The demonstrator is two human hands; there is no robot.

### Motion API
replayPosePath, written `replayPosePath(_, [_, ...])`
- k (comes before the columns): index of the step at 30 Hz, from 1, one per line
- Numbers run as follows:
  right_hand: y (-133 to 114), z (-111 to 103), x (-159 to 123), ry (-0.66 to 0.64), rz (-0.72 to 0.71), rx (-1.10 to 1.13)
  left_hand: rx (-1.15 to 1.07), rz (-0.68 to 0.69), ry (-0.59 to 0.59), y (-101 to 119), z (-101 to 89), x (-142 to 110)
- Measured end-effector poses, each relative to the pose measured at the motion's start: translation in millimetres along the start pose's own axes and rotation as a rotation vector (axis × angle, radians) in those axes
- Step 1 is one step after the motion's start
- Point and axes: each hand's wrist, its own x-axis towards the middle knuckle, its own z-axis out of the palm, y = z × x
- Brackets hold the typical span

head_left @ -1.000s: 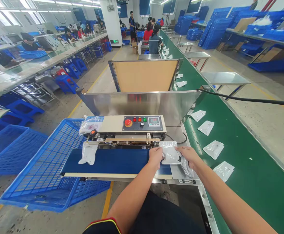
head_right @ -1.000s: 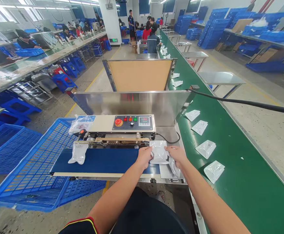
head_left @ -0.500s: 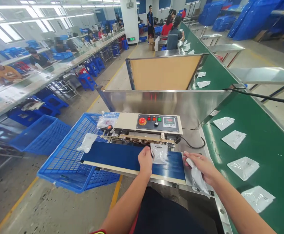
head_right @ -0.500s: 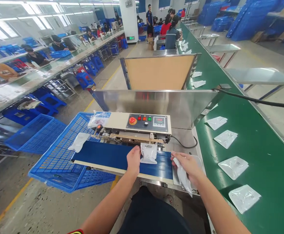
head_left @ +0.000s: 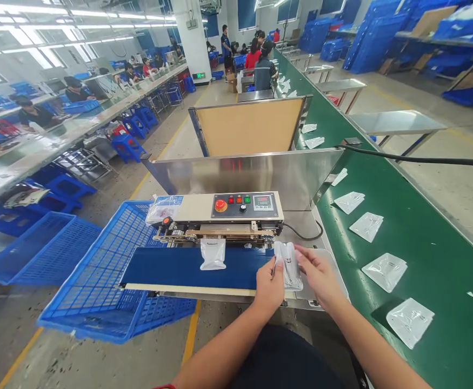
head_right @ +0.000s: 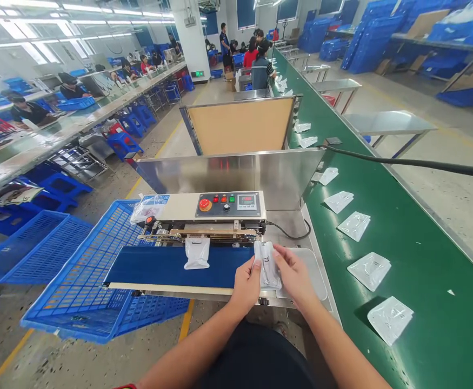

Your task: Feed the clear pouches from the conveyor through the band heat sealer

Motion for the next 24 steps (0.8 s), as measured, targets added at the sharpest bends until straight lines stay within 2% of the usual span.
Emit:
replayPosePath(3, [12,-18,-5,-0.035,-0.018,-0.186,0.039,-0.026,-0.006,-6,-5.8,5])
replayPosePath(5, [19,-26,-7,0.017,-0.046,-0.255,0.081,-0.04,0.04,-13,-6.2,6])
replayPosePath(7, [27,-32,-5,0.11,-0.041,-0.292,0.029,-0.114,0.118,-20,-2.4,11])
replayPosePath(10, [35,-39,7,0.264,0.003,-0.242,-0.186,-0.346,0.238,-28,9.7,25])
replayPosePath(12, [36,-43,19,0.295,0.078,-0.141,-0.262,-0.448,0.28,-31,18.6,38])
replayPosePath(14, [34,-43,31,0.281,0.163,-0.043,-0.283,-0.487,0.293,-32,24.7,48])
replayPosePath(18, [27,-34,52,0.251,0.207,0.03,-0.347,-0.539,0.339,-32,21.5,60])
replayPosePath(24, [34,2,65,0.15,0.24,0.019,-0.423,-0.518,0.422,-33,-11.4,60])
